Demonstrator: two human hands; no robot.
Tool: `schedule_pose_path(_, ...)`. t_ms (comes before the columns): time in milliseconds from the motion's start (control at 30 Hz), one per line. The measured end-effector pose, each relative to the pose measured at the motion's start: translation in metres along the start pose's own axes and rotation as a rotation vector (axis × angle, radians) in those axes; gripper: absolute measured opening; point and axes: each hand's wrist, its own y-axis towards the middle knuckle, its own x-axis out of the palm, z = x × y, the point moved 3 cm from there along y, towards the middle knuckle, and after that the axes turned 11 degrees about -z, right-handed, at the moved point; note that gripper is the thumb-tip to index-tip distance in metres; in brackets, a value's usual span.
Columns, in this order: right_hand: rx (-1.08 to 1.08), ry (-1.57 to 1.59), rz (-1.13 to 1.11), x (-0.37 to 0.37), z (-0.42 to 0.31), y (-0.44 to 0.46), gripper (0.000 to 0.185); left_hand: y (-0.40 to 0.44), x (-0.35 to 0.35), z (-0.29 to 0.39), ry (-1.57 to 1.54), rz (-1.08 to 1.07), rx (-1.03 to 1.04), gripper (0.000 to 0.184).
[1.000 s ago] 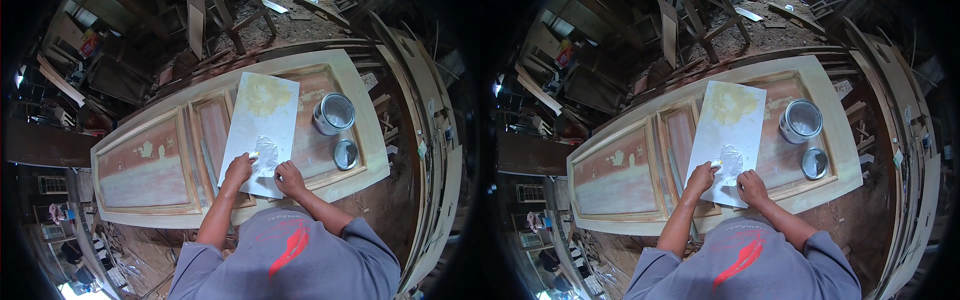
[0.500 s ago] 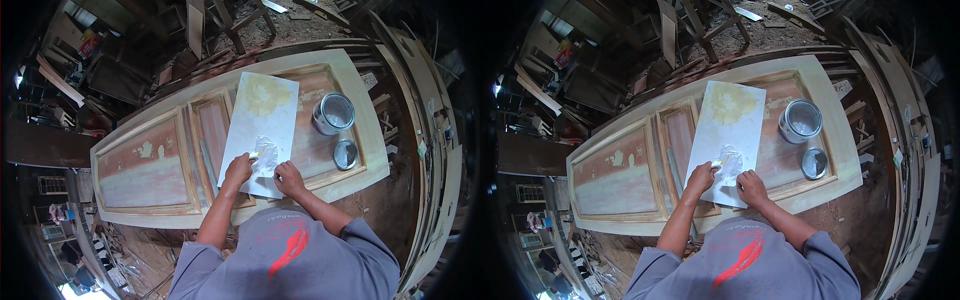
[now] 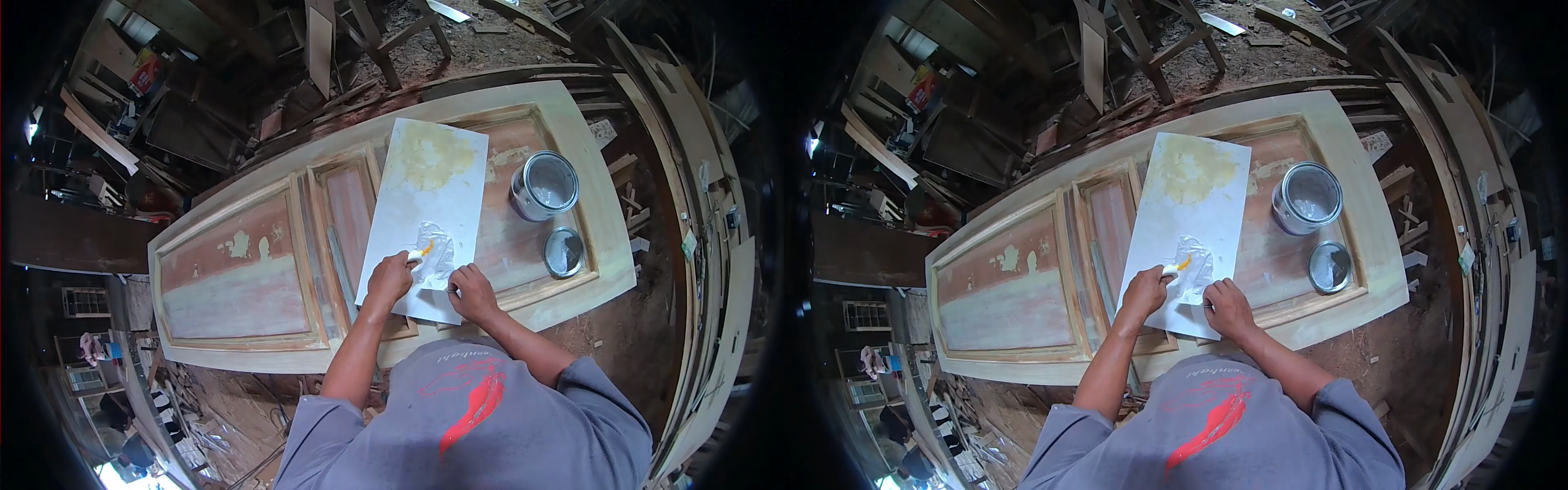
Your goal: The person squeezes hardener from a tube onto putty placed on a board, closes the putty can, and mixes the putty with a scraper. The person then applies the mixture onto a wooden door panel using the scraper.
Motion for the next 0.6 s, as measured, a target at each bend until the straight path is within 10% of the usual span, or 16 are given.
schedule_pose_path(600, 0.007, -0.010, 0.002, 0.0001, -0.0010, -0.0009, 0.020, -0.0010, 0.0003, -0.0030, 0.035, -0.035, -0.011, 0.029)
